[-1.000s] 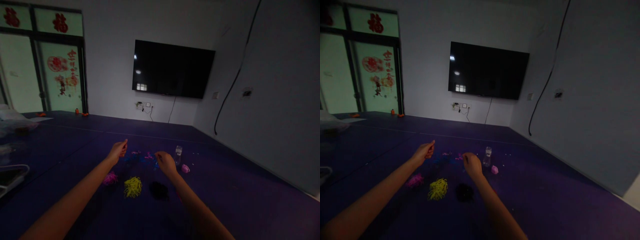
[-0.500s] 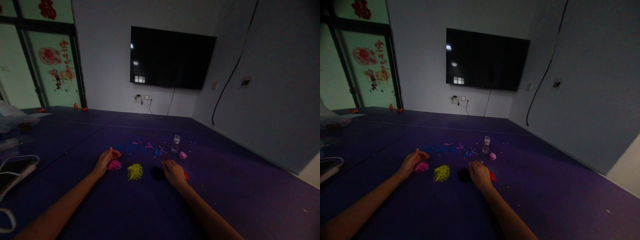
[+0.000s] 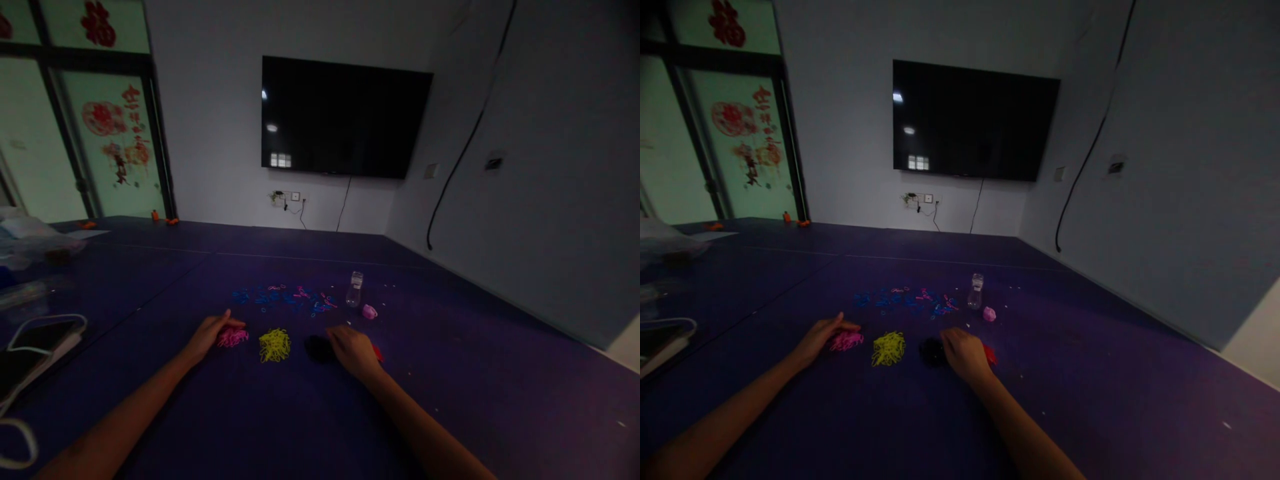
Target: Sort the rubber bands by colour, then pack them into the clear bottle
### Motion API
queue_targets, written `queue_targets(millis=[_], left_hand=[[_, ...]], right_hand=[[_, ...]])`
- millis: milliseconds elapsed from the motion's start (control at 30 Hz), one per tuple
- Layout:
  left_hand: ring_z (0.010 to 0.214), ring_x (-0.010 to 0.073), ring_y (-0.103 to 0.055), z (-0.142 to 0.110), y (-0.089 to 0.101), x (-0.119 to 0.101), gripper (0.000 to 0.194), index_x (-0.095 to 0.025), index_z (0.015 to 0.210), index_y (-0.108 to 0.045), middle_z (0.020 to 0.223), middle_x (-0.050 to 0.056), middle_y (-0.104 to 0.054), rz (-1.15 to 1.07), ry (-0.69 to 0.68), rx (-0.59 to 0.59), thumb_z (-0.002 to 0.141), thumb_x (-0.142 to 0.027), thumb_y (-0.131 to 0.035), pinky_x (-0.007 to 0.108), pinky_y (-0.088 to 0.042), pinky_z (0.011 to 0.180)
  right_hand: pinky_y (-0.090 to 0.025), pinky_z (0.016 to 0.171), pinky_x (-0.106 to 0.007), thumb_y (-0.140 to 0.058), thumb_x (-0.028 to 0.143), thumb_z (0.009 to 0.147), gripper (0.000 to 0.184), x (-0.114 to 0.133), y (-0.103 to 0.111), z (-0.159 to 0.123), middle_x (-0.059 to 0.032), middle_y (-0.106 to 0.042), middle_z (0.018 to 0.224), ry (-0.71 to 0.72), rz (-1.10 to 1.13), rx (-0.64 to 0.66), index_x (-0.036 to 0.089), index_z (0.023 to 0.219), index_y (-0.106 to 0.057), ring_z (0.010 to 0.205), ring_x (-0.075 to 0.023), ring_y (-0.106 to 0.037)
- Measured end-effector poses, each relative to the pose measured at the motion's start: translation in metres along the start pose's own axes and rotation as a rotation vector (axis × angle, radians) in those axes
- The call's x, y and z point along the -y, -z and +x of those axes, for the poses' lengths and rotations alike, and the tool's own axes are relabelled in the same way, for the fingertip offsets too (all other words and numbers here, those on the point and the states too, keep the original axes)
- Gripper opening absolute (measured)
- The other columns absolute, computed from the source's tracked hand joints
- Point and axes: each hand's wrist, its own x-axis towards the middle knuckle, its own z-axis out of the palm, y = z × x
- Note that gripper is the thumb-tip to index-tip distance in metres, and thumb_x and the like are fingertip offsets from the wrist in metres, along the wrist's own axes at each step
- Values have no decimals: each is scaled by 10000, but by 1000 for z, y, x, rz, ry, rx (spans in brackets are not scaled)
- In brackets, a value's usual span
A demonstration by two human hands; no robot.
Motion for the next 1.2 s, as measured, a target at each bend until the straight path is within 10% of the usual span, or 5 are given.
queue_targets(millis=[200, 633, 833, 1200], left_hand=[[1140, 272, -521, 3, -5, 2, 483, -218, 864, -731, 1083, 83, -678, 1, -63, 9, 718, -626, -519, 383, -275, 1040], [767, 171, -579, -3, -19, -4, 90, -229, 613, -712, 830, 40, -651, 46, -161, 142, 567, -167, -757, 231, -437, 704], [594, 148, -540, 0, -15, -1, 153, -219, 515, -680, 654, 26, -628, 136, -188, 118, 625, -319, -717, 235, -427, 603], [1042, 283, -575, 1, -4, -3, 464, -201, 828, -730, 993, 80, -707, 48, -16, -136, 689, -611, -564, 387, -356, 966]], right_hand=[[-433, 752, -256, -328, 269, 907, 329, 0, -3, 0, -64, -668, 942, 13, 42, 38, 198, 972, -643, 856, -163, -603], [-447, 744, -250, -330, 292, 911, 340, 0, -5, -2, -63, -677, 927, 67, 37, -33, 197, 956, -653, 815, -150, -621], [-449, 770, -260, -332, 301, 905, 348, -3, -5, -2, -70, -683, 913, 30, 49, -75, 194, 920, -663, 823, -163, -625], [-453, 749, -269, -358, 350, 885, 345, -5, -3, -3, -79, -685, 922, -59, 211, -249, 189, 914, -661, 821, -183, -625]])
